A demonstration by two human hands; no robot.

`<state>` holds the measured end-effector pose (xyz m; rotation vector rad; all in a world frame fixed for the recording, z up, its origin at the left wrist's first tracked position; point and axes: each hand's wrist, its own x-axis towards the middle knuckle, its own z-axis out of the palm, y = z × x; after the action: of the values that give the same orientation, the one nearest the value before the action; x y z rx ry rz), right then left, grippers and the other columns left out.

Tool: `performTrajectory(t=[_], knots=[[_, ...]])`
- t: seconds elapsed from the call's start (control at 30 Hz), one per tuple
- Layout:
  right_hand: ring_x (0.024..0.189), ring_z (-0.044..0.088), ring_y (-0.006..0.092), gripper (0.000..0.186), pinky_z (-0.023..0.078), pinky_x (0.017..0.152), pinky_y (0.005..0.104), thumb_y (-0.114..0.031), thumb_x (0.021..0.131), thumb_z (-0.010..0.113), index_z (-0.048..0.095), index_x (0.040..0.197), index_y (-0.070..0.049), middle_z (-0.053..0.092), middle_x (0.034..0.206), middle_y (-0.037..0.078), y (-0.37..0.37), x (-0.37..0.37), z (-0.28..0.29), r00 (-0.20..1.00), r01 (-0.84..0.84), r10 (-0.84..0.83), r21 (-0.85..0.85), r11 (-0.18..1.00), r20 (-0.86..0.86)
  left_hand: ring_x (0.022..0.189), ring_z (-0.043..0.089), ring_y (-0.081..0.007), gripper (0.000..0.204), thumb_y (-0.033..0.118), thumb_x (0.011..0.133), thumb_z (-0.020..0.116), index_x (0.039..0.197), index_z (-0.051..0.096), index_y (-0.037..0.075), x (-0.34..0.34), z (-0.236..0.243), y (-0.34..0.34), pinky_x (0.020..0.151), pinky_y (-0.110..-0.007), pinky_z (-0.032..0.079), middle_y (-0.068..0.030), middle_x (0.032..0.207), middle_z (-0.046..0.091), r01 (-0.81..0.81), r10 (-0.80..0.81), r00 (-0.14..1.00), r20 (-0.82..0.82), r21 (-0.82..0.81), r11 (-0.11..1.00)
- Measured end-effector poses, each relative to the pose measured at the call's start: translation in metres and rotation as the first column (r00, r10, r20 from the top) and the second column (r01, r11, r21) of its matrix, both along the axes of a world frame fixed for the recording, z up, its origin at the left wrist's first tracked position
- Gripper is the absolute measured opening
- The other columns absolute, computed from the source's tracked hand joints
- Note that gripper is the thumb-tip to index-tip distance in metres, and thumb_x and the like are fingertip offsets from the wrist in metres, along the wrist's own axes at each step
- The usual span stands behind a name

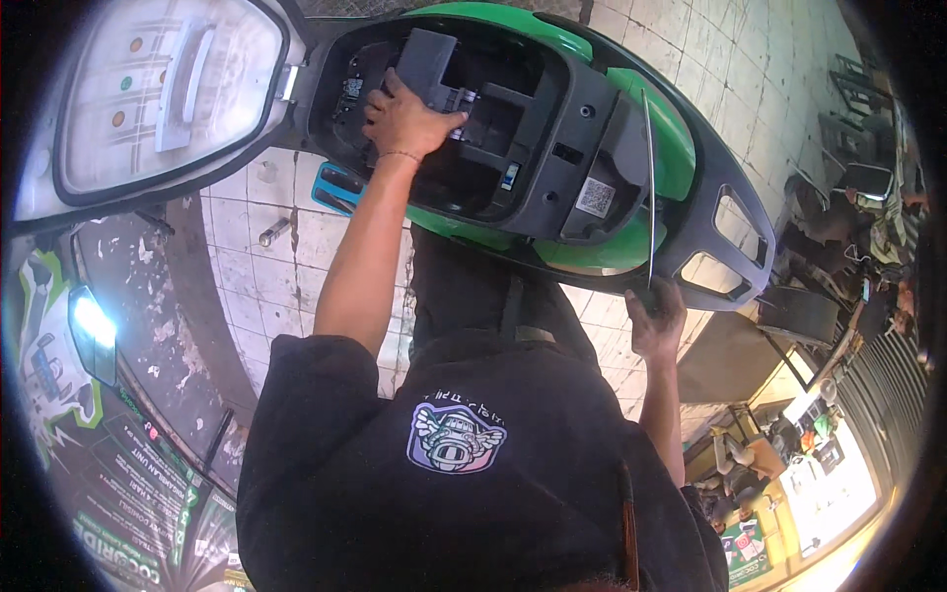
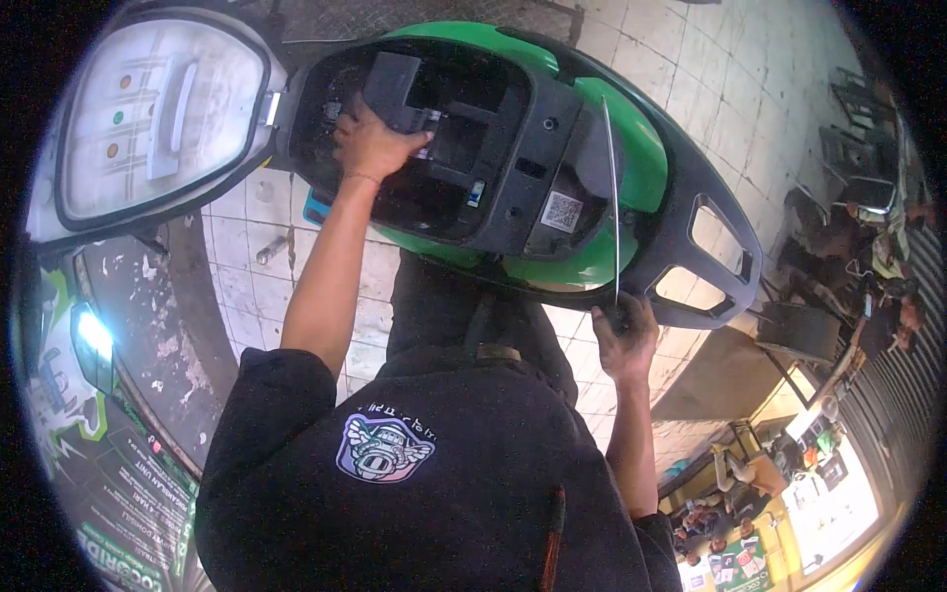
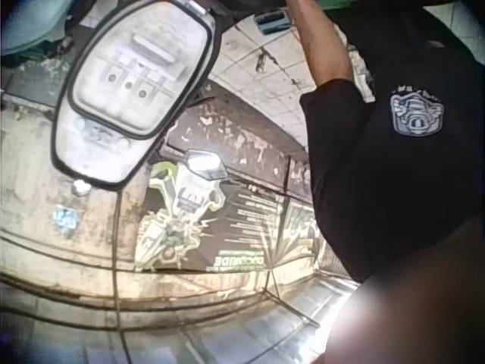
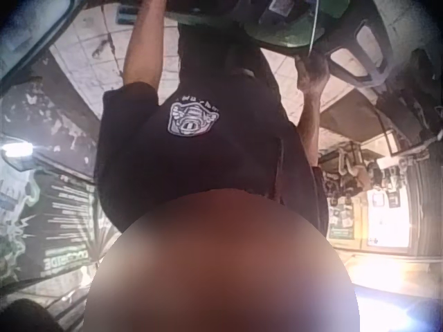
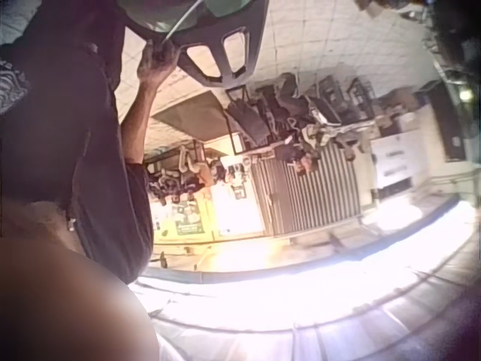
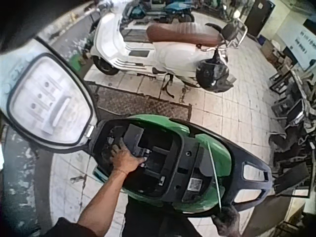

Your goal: The person uses a screwdriver to loosen and remove screws from a black plastic component on a green scooter, lifts and sets aside the component, and then uses a socket tool to remove several bolts from the scooter's internal frame.

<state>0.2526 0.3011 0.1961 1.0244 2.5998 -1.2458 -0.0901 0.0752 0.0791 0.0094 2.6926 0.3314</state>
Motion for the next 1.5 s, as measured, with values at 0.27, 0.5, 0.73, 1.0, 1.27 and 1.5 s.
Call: performTrajectory(t=[0.27,0.5,0.73,1.0,1.27,1.5], knots=[[0.07,0.059,0.0156,0.026,0.049,0.063,0.0292,-0.011,0.081,0.073,0.063,0.099,0.006,0.059,0.085,0.009,0.004,0.011,-0.004,0.971,0.24,-0.235,-0.268,0.933,0.049,0.111,0.051,-0.0427,0.103,0.035,0.077,0.076,0.149,0.019,-0.012,0.094,0.041,0.056,0.095,-0.048,0.045,-0.0302,0.125,0.047,0.36,-0.321,0.926,-0.196,0.207,0.91],[0.059,0.056,0.0111,0.021,0.046,0.053,0.0263,-0.008,0.081,0.07,0.06,0.097,0.003,0.06,0.073,0.006,0.007,0.01,-0.002,0.962,0.27,-0.267,-0.35,0.897,0.057,0.118,0.045,-0.046,0.097,0.033,0.078,0.074,0.149,0.023,-0.011,0.121,0.053,0.063,0.101,-0.055,0.039,-0.0313,0.133,0.042,0.288,-0.238,0.952,-0.195,0.289,0.913],[0.057,0.056,0.0115,0.023,0.046,0.052,0.0274,-0.01,0.08,0.071,0.06,0.097,0.003,0.06,0.075,0.007,0.019,0.017,-0.003,0.974,0.224,-0.221,-0.38,0.898,0.051,0.112,0.054,-0.0423,0.049,0.001,0.08,0.06,0.129,0.057,0.002,0.091,0.034,0.019,0.097,-0.049,0.047,-0.0229,0.122,0.057,0.304,-0.178,0.937,-0.302,0.447,0.841],[0.072,0.056,0.0125,0.03,0.047,0.065,0.0274,-0.015,0.077,0.074,0.066,0.099,0.004,0.063,0.08,0.006,0.024,0.021,-0.008,0.977,0.213,-0.207,-0.371,0.904,0.058,0.113,0.057,-0.0441,0.041,0.016,0.089,0.061,0.125,0.058,-0.003,0.017,-0.02,-0.069,0.101,-0.049,0.044,-0.0251,0.125,0.061,0.314,-0.173,0.912,-0.371,0.36,0.879],[0.076,0.059,0.0153,0.038,0.048,0.068,0.0293,-0.006,0.071,0.077,0.069,0.106,0.007,0.064,0.087,0.008,0.0,-0.007,0.038,0.983,-0.057,0.101,-0.268,0.962,0.155,0.105,0.059,-0.0372,0.027,0.016,0.086,0.067,0.11,0.066,0.005,0.075,-0.021,-0.039,0.093,-0.045,0.047,-0.0166,0.11,0.065,0.469,-0.308,0.876,-0.37,0.513,0.719],[0.076,0.064,0.0219,0.043,0.05,0.07,0.0344,-0.016,0.084,0.075,0.065,0.123,-0.001,0.066,0.09,0.014,-0.059,-0.004,0.066,0.919,-0.112,0.187,-0.225,0.968,0.347,0.11,0.059,-0.0349,0.03,0.017,0.088,0.067,0.117,0.067,0.007,0.081,-0.033,-0.019,0.097,-0.045,0.047,-0.0119,0.114,0.065,0.681,-0.518,0.732,-0.442,0.469,0.562]])
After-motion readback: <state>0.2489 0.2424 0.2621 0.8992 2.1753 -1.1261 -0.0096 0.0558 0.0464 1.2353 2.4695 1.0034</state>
